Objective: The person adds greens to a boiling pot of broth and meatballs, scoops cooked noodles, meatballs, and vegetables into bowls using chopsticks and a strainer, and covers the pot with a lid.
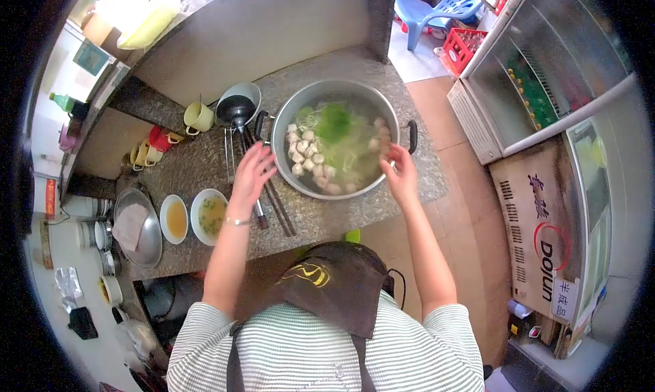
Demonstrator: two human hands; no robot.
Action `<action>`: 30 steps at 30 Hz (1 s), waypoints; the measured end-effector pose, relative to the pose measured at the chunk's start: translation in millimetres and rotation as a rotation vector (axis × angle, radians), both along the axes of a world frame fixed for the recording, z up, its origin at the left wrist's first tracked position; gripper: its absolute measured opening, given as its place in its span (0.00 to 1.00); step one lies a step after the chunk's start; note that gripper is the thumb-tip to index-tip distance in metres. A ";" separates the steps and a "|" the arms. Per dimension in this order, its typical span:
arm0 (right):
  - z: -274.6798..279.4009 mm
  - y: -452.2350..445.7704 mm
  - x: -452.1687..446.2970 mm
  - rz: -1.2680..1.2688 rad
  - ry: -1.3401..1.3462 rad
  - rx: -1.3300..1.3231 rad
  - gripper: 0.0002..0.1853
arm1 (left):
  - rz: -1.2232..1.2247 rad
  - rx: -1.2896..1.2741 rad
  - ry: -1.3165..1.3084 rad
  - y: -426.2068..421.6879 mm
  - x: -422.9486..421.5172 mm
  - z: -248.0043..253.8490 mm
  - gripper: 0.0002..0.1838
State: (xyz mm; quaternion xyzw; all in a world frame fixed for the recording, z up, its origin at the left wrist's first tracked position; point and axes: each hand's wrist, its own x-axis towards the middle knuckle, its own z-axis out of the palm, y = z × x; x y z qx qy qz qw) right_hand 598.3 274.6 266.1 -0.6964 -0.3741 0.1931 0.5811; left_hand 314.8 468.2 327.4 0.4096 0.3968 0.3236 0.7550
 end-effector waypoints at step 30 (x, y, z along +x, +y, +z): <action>-81.4 225.8 -409.5 -0.078 0.003 -0.326 0.18 | 0.804 -0.086 0.308 -60.8 -529.1 -61.3 0.10</action>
